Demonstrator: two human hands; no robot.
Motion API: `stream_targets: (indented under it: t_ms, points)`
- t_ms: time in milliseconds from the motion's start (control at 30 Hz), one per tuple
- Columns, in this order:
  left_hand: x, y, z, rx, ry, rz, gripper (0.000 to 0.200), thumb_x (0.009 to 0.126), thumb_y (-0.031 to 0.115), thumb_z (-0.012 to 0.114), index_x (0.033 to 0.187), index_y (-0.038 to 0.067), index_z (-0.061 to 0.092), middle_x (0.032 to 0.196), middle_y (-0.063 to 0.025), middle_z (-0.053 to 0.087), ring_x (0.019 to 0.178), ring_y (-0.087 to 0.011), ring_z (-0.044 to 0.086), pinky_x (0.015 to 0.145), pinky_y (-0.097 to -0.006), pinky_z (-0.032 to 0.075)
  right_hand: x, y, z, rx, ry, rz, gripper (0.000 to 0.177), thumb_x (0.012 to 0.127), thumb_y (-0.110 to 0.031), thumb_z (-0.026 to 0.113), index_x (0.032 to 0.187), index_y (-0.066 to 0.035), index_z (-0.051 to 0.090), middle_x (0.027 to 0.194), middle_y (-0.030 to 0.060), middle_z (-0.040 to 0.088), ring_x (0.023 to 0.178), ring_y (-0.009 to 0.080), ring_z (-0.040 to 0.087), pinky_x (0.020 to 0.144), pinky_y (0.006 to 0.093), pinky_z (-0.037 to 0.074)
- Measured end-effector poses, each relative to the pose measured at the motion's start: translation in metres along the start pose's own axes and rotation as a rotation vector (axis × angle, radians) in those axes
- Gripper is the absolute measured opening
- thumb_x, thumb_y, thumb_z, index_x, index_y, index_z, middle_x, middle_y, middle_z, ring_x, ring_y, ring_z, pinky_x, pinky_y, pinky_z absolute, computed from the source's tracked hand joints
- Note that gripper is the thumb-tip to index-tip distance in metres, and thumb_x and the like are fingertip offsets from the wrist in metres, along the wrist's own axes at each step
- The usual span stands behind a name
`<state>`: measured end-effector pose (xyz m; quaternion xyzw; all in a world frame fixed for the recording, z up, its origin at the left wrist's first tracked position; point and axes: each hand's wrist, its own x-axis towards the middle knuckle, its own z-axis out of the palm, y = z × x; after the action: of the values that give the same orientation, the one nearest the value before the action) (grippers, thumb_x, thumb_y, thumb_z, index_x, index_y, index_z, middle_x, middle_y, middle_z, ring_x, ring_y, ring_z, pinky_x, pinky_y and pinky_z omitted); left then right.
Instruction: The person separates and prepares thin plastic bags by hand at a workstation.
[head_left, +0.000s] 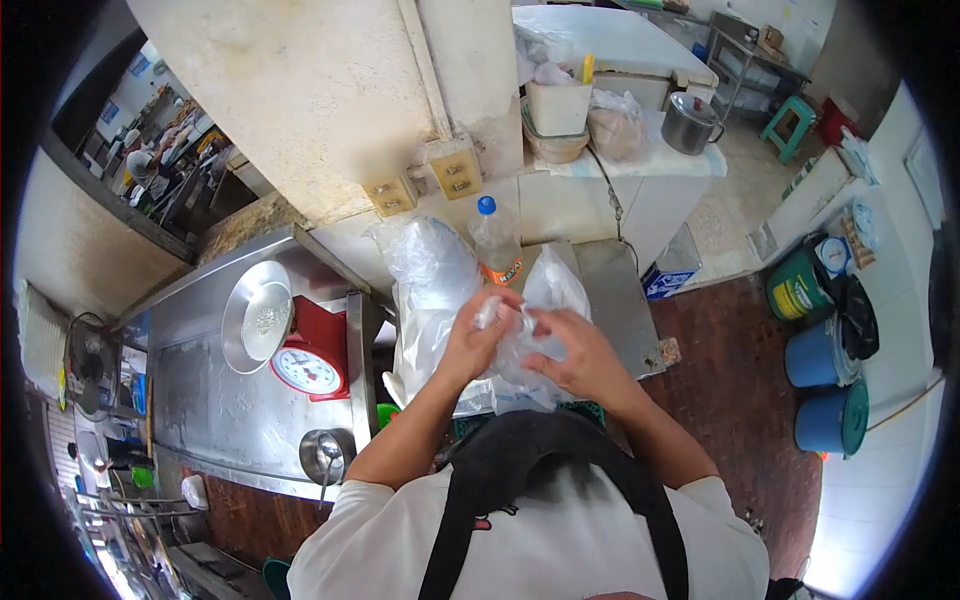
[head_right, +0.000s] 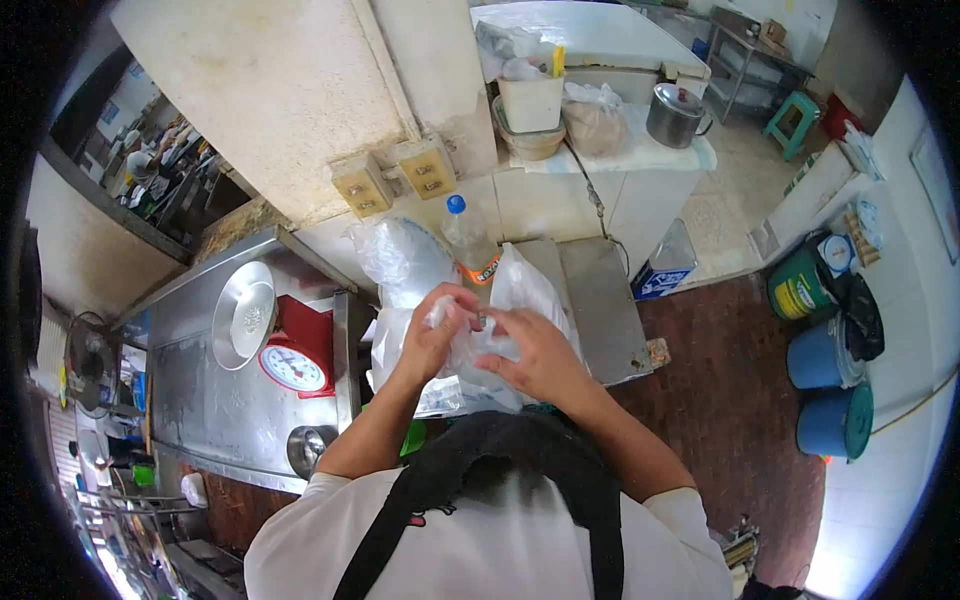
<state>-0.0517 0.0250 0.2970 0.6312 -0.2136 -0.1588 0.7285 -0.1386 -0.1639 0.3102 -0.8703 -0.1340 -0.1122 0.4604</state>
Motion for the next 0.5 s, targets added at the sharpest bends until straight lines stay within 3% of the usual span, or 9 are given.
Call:
stream_targets:
  t_ms: [33, 100, 233, 300, 433, 500]
  points:
    - [-0.003, 0.010, 0.004, 0.051, -0.023, 0.035, 0.037, 0.093, 0.039, 0.066, 0.107, 0.005, 0.061, 0.094, -0.0026, 0.060, 0.085, -0.0124, 0.057, 0.077, -0.0268, 0.047, 0.002, 0.001, 0.002, 0.027, -0.082, 0.054, 0.039, 0.086, -0.020, 0.072, 0.119, -0.003, 0.061, 0.106, 0.0167, 0.066, 0.090, 0.0311, 0.066, 0.078, 0.0395, 0.052]
    - [-0.003, 0.010, 0.003, 0.178, -0.017, 0.145, 0.031, 0.090, 0.031, 0.073, 0.103, 0.005, 0.063, 0.094, -0.0016, 0.060, 0.086, -0.0112, 0.055, 0.076, -0.0259, 0.046, 0.005, 0.002, -0.001, 0.060, 0.080, 0.099, 0.028, 0.087, -0.015, 0.070, 0.112, -0.003, 0.065, 0.097, 0.0162, 0.067, 0.081, 0.0286, 0.067, 0.071, 0.0376, 0.053]
    - [-0.006, 0.001, -0.001, 0.213, 0.111, 0.006, 0.031, 0.084, 0.029, 0.079, 0.098, 0.005, 0.063, 0.086, 0.0010, 0.060, 0.084, -0.0103, 0.054, 0.076, -0.0261, 0.044, 0.011, -0.012, -0.009, 0.085, 0.350, 0.083, 0.018, 0.088, -0.007, 0.068, 0.104, -0.001, 0.067, 0.086, 0.0154, 0.067, 0.076, 0.0272, 0.067, 0.067, 0.0345, 0.052]
    - [-0.008, -0.001, -0.001, 0.129, 0.157, -0.065, 0.026, 0.082, 0.022, 0.081, 0.095, 0.006, 0.063, 0.083, 0.0015, 0.059, 0.080, -0.0092, 0.053, 0.074, -0.0249, 0.043, 0.010, -0.021, 0.002, 0.160, 0.316, 0.100, 0.016, 0.087, -0.003, 0.065, 0.103, -0.001, 0.068, 0.086, 0.0137, 0.067, 0.076, 0.0216, 0.065, 0.067, 0.0305, 0.051]
    - [-0.003, 0.003, -0.014, 0.112, 0.003, -0.027, 0.029, 0.083, 0.027, 0.079, 0.093, 0.005, 0.064, 0.079, 0.0019, 0.059, 0.074, -0.0078, 0.053, 0.069, -0.0233, 0.043, 0.005, 0.008, -0.006, 0.045, 0.259, 0.029, 0.019, 0.086, 0.003, 0.058, 0.102, 0.000, 0.068, 0.088, 0.0121, 0.067, 0.076, 0.0195, 0.064, 0.067, 0.0283, 0.050]
    - [0.000, 0.013, -0.031, 0.057, -0.121, -0.012, 0.026, 0.084, 0.025, 0.078, 0.094, 0.005, 0.065, 0.079, 0.0014, 0.061, 0.073, -0.0083, 0.055, 0.067, -0.0239, 0.045, 0.001, 0.017, -0.020, 0.080, 0.364, 0.051, 0.022, 0.087, 0.002, 0.058, 0.107, 0.000, 0.067, 0.087, 0.0138, 0.067, 0.071, 0.0236, 0.064, 0.066, 0.0285, 0.050]
